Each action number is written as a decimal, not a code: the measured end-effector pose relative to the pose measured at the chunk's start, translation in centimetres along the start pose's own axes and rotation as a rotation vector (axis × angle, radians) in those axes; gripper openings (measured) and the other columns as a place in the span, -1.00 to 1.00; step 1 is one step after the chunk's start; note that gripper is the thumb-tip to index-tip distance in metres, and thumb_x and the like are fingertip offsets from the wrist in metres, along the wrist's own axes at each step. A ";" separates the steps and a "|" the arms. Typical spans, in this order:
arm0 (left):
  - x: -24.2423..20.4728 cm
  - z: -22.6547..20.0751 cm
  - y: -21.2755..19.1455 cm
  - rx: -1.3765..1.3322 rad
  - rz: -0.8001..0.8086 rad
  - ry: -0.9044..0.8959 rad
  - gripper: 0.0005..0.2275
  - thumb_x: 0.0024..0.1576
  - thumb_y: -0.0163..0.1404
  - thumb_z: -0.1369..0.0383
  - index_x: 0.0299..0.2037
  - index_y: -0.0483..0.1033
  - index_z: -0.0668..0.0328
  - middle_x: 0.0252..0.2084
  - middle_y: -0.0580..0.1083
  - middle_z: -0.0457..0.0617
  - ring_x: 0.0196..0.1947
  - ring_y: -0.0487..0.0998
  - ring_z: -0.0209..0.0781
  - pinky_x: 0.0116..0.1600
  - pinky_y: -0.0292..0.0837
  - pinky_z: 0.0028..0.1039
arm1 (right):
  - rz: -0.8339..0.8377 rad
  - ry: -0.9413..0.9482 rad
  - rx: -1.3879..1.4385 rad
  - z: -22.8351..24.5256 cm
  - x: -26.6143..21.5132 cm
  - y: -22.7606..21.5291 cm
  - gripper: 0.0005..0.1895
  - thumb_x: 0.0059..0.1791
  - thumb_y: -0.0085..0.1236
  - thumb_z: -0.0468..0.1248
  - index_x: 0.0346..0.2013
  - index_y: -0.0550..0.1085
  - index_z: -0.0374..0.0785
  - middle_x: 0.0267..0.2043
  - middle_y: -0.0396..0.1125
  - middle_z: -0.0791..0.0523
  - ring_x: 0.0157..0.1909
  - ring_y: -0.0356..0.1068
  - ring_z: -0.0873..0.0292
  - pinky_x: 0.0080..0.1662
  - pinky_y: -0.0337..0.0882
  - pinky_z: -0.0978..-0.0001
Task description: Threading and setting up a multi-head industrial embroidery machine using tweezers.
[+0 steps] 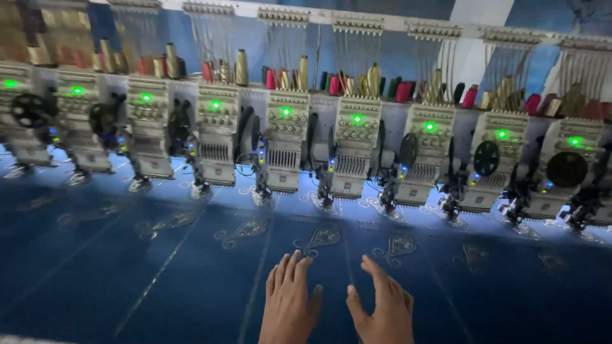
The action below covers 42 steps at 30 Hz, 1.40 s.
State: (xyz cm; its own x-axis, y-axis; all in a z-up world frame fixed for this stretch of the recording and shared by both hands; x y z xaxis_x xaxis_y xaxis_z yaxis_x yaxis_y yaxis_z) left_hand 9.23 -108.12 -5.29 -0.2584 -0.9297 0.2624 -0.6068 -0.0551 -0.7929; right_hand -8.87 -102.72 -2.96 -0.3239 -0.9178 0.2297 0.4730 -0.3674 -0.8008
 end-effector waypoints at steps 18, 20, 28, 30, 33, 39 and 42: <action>41.9 24.2 33.9 0.163 0.353 -0.255 -0.30 0.21 -0.06 0.10 0.53 -0.18 -0.28 0.54 -0.01 -0.38 0.57 -0.12 -0.19 0.56 -0.18 -0.21 | -0.211 0.063 -0.150 -22.3 41.8 36.5 -0.43 -0.02 -0.14 0.32 0.12 0.55 0.24 0.07 0.52 0.33 0.18 0.47 0.22 0.19 0.50 0.25; 47.2 29.2 42.2 0.261 0.269 -0.259 -0.27 0.19 -0.02 -0.01 0.52 -0.16 -0.28 0.55 -0.03 -0.35 0.58 -0.16 -0.17 0.56 -0.21 -0.19 | -0.443 -0.017 -0.145 -28.8 48.2 45.0 -0.47 -0.05 -0.09 0.31 0.04 0.58 0.25 0.05 0.52 0.34 0.13 0.49 0.25 0.18 0.45 0.23; 56.8 32.4 51.1 0.518 -0.391 0.010 -0.25 0.23 -0.35 -0.32 0.41 0.18 0.09 0.49 0.16 0.06 0.50 0.07 0.07 0.49 -0.07 -0.03 | -0.346 -0.088 -0.468 -29.5 60.1 50.0 -0.42 -0.02 -0.16 0.27 0.21 0.44 0.24 0.37 0.29 0.37 0.40 0.25 0.28 0.35 0.17 0.18; 58.7 31.5 50.3 0.492 -0.417 0.011 -0.24 0.22 -0.30 -0.28 0.45 0.11 0.14 0.52 0.08 0.05 0.53 0.00 0.02 0.53 -0.20 -0.10 | 0.073 0.034 -0.372 -28.6 62.9 50.8 -0.27 0.03 -0.36 0.27 0.45 0.14 0.13 0.56 -0.04 0.36 0.57 -0.10 0.27 0.47 -0.15 0.17; 60.8 30.6 51.0 0.508 -0.495 0.034 -0.28 0.21 -0.31 -0.16 0.46 0.08 0.17 0.53 0.07 0.05 0.53 0.00 -0.02 0.57 -0.23 -0.16 | -0.170 -0.157 -0.462 -29.7 65.4 53.3 -0.27 0.01 -0.29 0.22 0.46 0.15 0.12 0.54 0.01 0.34 0.54 -0.04 0.28 0.43 -0.10 0.21; 63.6 29.2 48.0 0.263 -0.306 0.006 -0.39 0.29 -0.30 -0.03 0.44 0.16 0.22 0.49 0.13 0.10 0.48 0.06 0.06 0.50 -0.22 -0.08 | 0.020 -0.195 -0.256 -25.8 67.6 51.2 -0.39 0.08 -0.27 0.05 0.42 0.22 0.01 0.51 0.09 0.27 0.54 -0.03 0.19 0.46 -0.12 0.16; 63.7 28.7 48.0 0.249 -0.215 0.004 -0.39 0.31 -0.34 -0.03 0.45 0.12 0.23 0.50 0.10 0.14 0.49 0.02 0.08 0.50 -0.29 -0.03 | 0.003 -0.203 -0.219 -25.6 67.3 50.2 -0.40 0.07 -0.21 0.04 0.39 0.28 0.00 0.48 0.13 0.25 0.52 0.02 0.17 0.45 -0.08 0.17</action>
State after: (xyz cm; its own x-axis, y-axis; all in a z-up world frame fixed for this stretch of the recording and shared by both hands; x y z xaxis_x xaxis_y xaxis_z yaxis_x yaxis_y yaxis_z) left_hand -14.77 -180.48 -42.46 -0.1474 -0.8858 0.4401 -0.4455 -0.3378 -0.8291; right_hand -27.85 -179.06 -41.87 -0.1417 -0.9383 0.3155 0.2786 -0.3436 -0.8968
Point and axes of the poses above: each hand's wrist, its own x-axis towards the middle knuckle, its own y-axis out of the palm, z = x × y, the point moved 9 cm from there along x, towards the middle knuckle
